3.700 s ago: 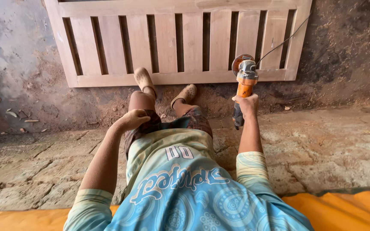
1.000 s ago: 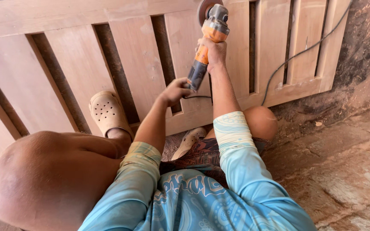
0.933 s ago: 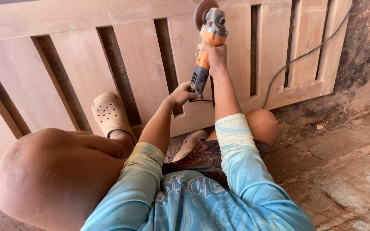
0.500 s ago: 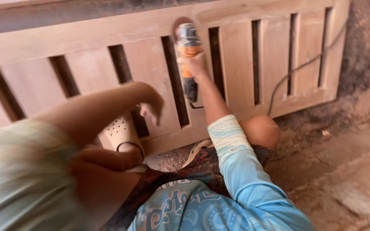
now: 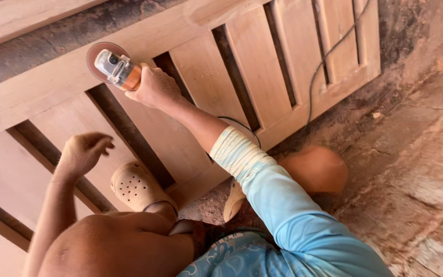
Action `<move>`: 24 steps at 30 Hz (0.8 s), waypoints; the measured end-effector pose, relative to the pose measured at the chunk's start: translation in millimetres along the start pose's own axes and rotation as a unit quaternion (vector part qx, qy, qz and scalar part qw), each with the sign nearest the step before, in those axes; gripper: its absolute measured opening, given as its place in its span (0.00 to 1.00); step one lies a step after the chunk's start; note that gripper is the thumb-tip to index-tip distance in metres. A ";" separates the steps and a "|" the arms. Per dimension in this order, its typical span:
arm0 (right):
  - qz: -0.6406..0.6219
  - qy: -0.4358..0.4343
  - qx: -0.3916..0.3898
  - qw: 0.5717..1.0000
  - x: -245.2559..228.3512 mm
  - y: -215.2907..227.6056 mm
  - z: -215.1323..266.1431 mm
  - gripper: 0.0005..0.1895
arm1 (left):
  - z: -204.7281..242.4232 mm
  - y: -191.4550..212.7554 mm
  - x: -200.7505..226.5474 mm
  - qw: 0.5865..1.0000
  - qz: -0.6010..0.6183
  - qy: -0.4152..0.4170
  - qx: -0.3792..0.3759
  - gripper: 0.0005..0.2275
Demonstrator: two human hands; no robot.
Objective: The person uses an electric sander to smooth the surface of a wooden slatted panel. They move the sander across the slats and frame, adjusting their position to reach different areas.
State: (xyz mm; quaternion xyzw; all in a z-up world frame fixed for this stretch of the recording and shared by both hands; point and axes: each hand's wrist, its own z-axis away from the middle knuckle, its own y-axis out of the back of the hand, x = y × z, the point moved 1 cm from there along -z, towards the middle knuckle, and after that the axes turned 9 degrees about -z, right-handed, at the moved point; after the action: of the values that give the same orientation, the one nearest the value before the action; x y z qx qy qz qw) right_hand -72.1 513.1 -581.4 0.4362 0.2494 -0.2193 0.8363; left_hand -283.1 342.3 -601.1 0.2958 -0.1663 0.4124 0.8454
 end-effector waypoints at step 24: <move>-0.294 -0.114 0.192 0.929 195.5 152.6 -119.0 0.14 | -55.6 32.1 -89.2 0.924 -0.169 0.046 0.339 0.41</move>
State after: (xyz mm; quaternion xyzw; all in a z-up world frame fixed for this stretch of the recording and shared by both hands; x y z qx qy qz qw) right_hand 142.5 663.6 -664.6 0.4674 0.2228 -0.5473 0.6575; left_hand -360.4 339.9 -679.1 0.5690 0.0748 0.3088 0.7584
